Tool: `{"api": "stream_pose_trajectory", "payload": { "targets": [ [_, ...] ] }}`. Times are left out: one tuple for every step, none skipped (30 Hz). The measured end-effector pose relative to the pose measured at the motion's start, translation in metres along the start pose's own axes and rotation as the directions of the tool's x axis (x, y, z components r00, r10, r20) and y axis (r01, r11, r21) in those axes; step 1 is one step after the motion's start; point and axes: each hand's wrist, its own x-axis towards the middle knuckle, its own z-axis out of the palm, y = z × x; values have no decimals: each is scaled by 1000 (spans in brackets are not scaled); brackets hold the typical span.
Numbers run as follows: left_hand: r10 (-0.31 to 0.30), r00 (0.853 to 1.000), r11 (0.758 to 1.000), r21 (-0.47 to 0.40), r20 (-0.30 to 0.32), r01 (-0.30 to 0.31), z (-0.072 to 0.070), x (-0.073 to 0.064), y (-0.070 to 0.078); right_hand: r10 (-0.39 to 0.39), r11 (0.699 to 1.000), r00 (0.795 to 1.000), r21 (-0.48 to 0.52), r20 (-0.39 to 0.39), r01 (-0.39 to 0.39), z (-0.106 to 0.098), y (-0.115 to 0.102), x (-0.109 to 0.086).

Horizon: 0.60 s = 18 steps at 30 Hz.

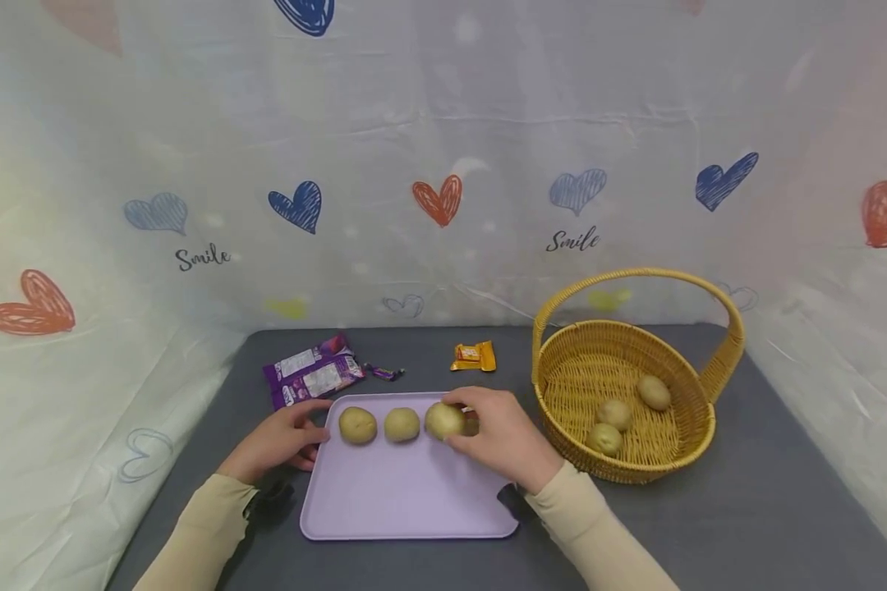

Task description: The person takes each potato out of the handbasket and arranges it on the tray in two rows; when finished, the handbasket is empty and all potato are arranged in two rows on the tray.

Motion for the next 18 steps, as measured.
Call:
{"api": "stream_pose_trajectory", "payload": {
  "targets": [
    [-1,1000,1000,2,1,1,1,1,0,-7,1000,1000,9,13,7,9,-3,3],
    [-2,1000,1000,3,1,2,1,1,0,-16,1000,1000,16,26,15,18,-6,6],
    [-3,1000,1000,4,0,3,2,2,0,-26,999,999,23,41,25,27,-9,8],
    [-3,1000,1000,4,0,3,2,2,-1,-39,999,998,29,55,37,35,-11,11],
    [-3,1000,1000,4,-2,3,2,3,-1,-55,998,996,32,67,53,43,-14,13],
    [-2,1000,1000,5,-2,2,2,3,-1,-71,997,994,31,79,68,52,-17,15],
    [-1,1000,1000,5,-3,1,2,4,-1,-79,997,993,31,93,76,59,-20,17],
    [0,1000,1000,4,-2,0,2,4,-1,-92,995,990,34,108,89,67,-22,20],
    [0,1000,1000,4,-1,0,1,4,-1,-104,994,987,36,123,101,74,-25,22],
    [0,1000,1000,5,0,0,1,5,-1,-116,993,984,38,135,112,80,-28,24],
    [-1,1000,1000,3,1,1,1,5,-1,-124,992,981,44,148,119,87,-31,26],
    [2,1000,1000,8,6,-2,1,5,-2,-131,991,978,55,159,124,93,-34,27],
    [3,1000,1000,6,7,-3,1,5,-1,-134,990,976,67,171,125,98,-37,29],
    [3,1000,1000,3,10,-3,1,5,-1,-139,989,974,76,181,127,103,-40,30],
    [2,1000,1000,2,10,-2,1,5,-1,-145,988,972,82,187,132,107,-43,31],
    [6,1000,1000,3,14,-6,1,5,-1,-151,987,969,84,193,138,112,-46,32],
    [8,1000,1000,3,17,-8,1,5,-1,-158,986,967,83,199,144,116,-48,33],
    [11,1000,1000,4,19,-11,1,5,-1,-169,985,965,75,201,157,120,-50,34]
  ]
}}
